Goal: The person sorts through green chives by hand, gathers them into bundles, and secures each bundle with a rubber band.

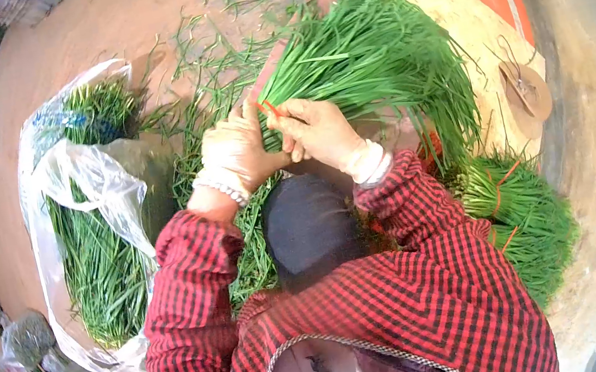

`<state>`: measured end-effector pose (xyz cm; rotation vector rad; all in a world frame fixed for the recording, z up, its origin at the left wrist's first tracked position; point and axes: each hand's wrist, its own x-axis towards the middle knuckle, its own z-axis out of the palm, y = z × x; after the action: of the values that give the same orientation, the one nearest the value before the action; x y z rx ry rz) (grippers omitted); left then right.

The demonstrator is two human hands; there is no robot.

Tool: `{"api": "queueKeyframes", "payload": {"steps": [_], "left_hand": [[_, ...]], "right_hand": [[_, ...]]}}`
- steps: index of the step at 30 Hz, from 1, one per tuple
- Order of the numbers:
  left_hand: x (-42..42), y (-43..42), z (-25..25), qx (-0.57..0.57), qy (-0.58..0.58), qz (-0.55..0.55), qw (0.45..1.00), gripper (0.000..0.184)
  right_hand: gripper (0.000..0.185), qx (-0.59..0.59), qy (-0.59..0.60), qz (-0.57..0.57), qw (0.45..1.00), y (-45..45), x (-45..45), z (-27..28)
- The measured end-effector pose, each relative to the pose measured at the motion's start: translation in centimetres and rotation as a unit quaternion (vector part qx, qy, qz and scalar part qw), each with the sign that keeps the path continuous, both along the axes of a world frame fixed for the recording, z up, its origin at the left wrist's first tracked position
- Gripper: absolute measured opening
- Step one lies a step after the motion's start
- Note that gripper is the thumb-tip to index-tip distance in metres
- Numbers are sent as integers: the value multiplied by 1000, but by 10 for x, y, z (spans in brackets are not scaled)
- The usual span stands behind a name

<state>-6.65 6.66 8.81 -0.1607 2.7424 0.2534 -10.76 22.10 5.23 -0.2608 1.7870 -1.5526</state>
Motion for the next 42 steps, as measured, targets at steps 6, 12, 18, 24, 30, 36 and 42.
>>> {"api": "queueKeyframes", "payload": {"steps": [6,12,18,24,30,36,42], "left_hand": [[-6,9,-24,-53,149,-70,985,124],[-1,26,-24,29,70,-12,997,103],[7,-34,-88,223,246,-54,942,67],[46,-72,-24,840,44,381,385,39],[114,-80,11,880,199,349,251,46],[186,-87,8,823,310,382,284,36],[227,-88,7,772,427,382,274,56]], "right_hand": [[32,-63,-77,-52,994,52,34,-9],[13,-156,267,-46,950,20,12,-15],[27,-276,-11,46,960,-79,-25,29],[34,-220,163,-50,960,-57,-38,46],[49,-137,203,197,949,-54,52,46],[21,-112,253,121,953,-74,94,93],[24,-4,506,269,819,-106,168,114]]}}
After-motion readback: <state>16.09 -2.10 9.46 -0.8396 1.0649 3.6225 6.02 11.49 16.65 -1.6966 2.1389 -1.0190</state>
